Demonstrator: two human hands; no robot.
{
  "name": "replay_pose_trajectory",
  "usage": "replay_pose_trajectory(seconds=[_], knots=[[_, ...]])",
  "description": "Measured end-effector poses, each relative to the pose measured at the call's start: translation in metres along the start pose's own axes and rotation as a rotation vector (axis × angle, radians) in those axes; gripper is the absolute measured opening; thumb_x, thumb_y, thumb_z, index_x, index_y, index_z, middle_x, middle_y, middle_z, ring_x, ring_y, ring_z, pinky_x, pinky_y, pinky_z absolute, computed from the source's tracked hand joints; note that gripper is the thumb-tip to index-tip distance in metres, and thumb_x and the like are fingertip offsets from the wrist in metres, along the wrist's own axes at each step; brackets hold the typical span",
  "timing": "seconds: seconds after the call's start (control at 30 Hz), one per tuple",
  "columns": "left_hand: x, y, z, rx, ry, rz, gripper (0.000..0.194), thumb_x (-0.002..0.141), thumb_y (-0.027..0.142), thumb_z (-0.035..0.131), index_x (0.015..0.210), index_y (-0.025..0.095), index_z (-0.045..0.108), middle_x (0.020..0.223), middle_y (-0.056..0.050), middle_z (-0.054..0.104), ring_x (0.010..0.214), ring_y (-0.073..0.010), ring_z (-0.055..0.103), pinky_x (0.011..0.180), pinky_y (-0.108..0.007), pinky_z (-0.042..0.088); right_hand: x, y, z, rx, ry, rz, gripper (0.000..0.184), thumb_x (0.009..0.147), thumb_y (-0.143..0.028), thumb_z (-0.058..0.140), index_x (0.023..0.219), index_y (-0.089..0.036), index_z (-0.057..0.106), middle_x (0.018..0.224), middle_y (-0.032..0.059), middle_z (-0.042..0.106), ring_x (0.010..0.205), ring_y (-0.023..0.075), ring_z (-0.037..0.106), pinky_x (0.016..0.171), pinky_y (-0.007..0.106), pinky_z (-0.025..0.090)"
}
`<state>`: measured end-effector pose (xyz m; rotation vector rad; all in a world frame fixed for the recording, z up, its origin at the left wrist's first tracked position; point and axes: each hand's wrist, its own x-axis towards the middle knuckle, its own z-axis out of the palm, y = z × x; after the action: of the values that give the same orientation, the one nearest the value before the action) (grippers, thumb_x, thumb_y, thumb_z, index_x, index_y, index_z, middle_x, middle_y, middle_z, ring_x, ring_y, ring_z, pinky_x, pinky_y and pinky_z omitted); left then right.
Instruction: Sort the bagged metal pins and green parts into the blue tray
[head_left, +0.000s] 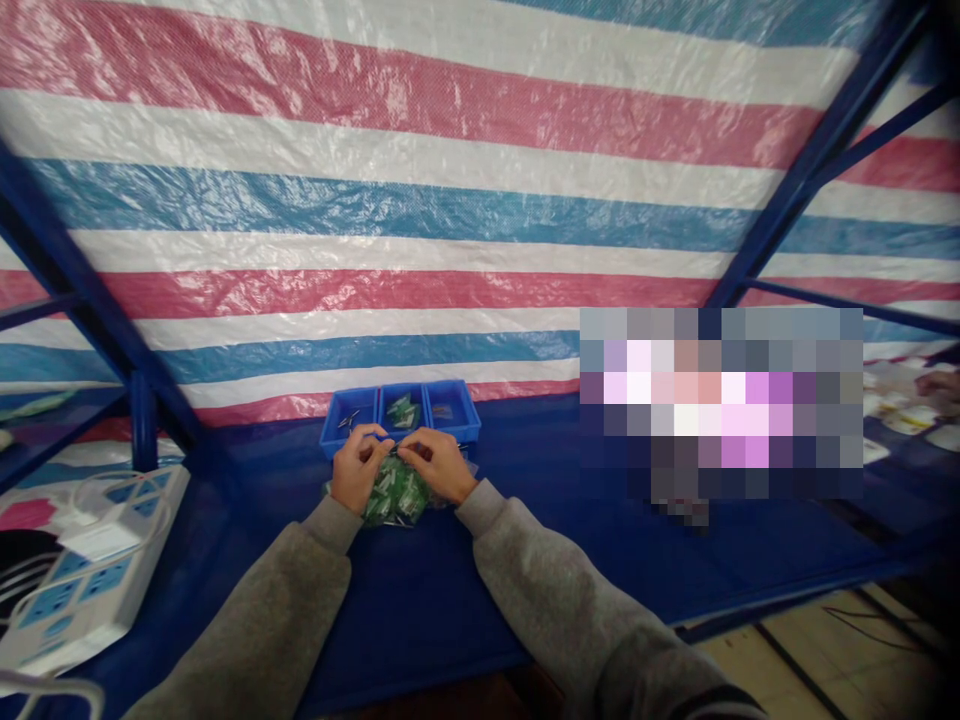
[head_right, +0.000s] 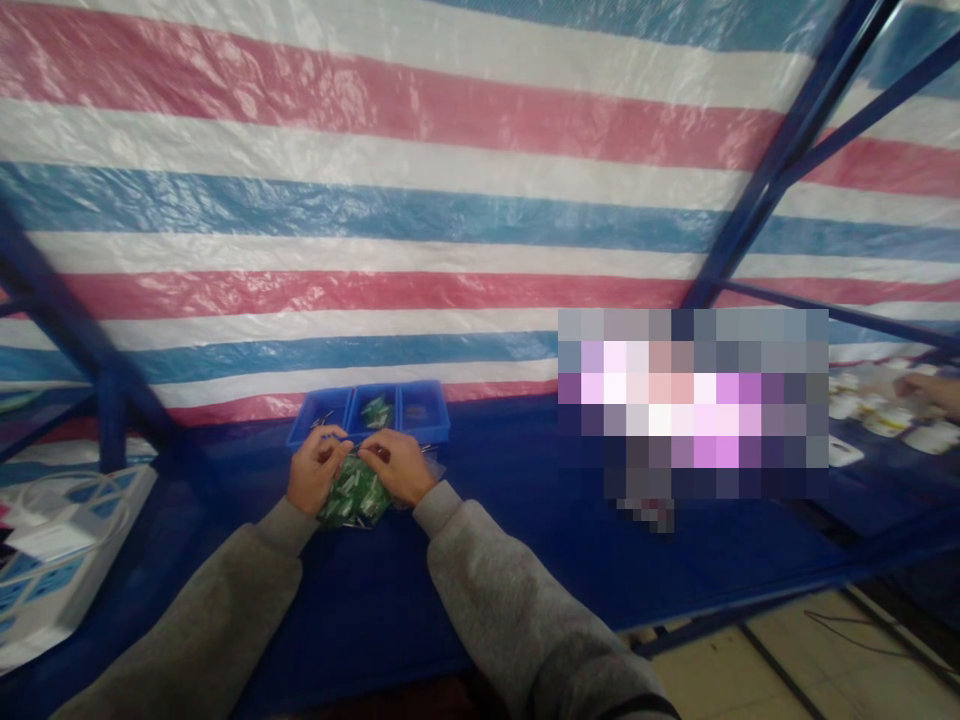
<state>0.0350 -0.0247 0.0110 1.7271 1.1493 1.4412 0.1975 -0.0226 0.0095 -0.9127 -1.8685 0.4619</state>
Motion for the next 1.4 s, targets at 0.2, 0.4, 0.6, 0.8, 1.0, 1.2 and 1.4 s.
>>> replay_pose_trajectory(seconds=[0.2,0.4,0.6,0.8,1.0,1.2,1.4], knots=[[-0.001,-0.001,-0.001,-0.045,-0.042,-0.036,0.025,0.079,0.037,0.060,0.095,0.020,0.051,0.044,0.010,0.039,0.036,-0.0070,0.037,0.038,-0.018,0.029,0.000,-0.002,0.000,0.020,-0.003,-0.016,0.014,0.086,-0.029,0.053,0.084,-0.019,0.062,0.074,0.0006,0.061,0.067,0.0128,0.055,0.064,0.023,0.041],[0.001,0.001,0.001,-0.094,-0.009,0.015,0.030,0.071,0.036,0.067,0.093,0.016,0.060,0.071,-0.001,0.064,0.059,-0.0129,0.059,0.058,-0.025,0.050,0.001,0.001,-0.001,-0.039,0.096,0.034,0.020,0.090,-0.029,0.044,0.081,-0.018,0.058,0.073,0.0013,0.059,0.069,0.0138,0.053,0.065,0.023,0.039],[0.002,0.000,0.001,-0.033,-0.002,0.023,0.024,0.071,0.037,0.067,0.081,0.015,0.065,0.073,-0.003,0.066,0.059,-0.0134,0.060,0.056,-0.024,0.049,0.002,0.003,-0.001,-0.113,0.121,0.045,0.034,0.093,-0.033,0.039,0.067,-0.018,0.054,0.063,-0.0005,0.054,0.060,0.0122,0.048,0.062,0.023,0.035],[0.001,0.005,-0.003,0.164,0.054,0.074,0.029,0.081,0.038,0.055,0.062,0.017,0.057,0.050,0.004,0.050,0.048,-0.0092,0.046,0.048,-0.020,0.038,0.000,-0.003,-0.001,-0.018,0.093,0.032,0.020,0.088,-0.034,0.049,0.088,-0.018,0.061,0.080,0.0023,0.062,0.067,0.0129,0.054,0.064,0.024,0.041],[-0.001,0.006,-0.003,0.159,0.022,0.051,0.036,0.084,0.037,0.050,0.054,0.017,0.050,0.045,0.004,0.044,0.044,-0.0089,0.043,0.047,-0.021,0.036,-0.001,-0.002,0.001,-0.016,0.057,-0.007,0.018,0.088,-0.031,0.049,0.084,-0.019,0.061,0.079,0.0023,0.062,0.071,0.0142,0.055,0.066,0.024,0.041],[-0.003,-0.001,-0.001,0.106,-0.009,0.072,0.023,0.082,0.038,0.055,0.075,0.017,0.063,0.060,0.001,0.059,0.050,-0.0105,0.051,0.050,-0.021,0.042,-0.001,0.004,0.003,-0.093,0.090,0.010,0.027,0.092,-0.029,0.042,0.073,-0.019,0.057,0.068,0.0010,0.059,0.065,0.0134,0.053,0.064,0.023,0.038],[-0.003,-0.004,-0.001,0.145,0.030,0.125,0.021,0.080,0.035,0.058,0.089,0.018,0.066,0.079,-0.003,0.065,0.062,-0.0128,0.058,0.057,-0.023,0.047,0.000,0.006,0.004,-0.104,0.073,0.025,0.031,0.093,-0.032,0.042,0.069,-0.019,0.057,0.066,0.0003,0.059,0.062,0.0126,0.054,0.063,0.022,0.036]])
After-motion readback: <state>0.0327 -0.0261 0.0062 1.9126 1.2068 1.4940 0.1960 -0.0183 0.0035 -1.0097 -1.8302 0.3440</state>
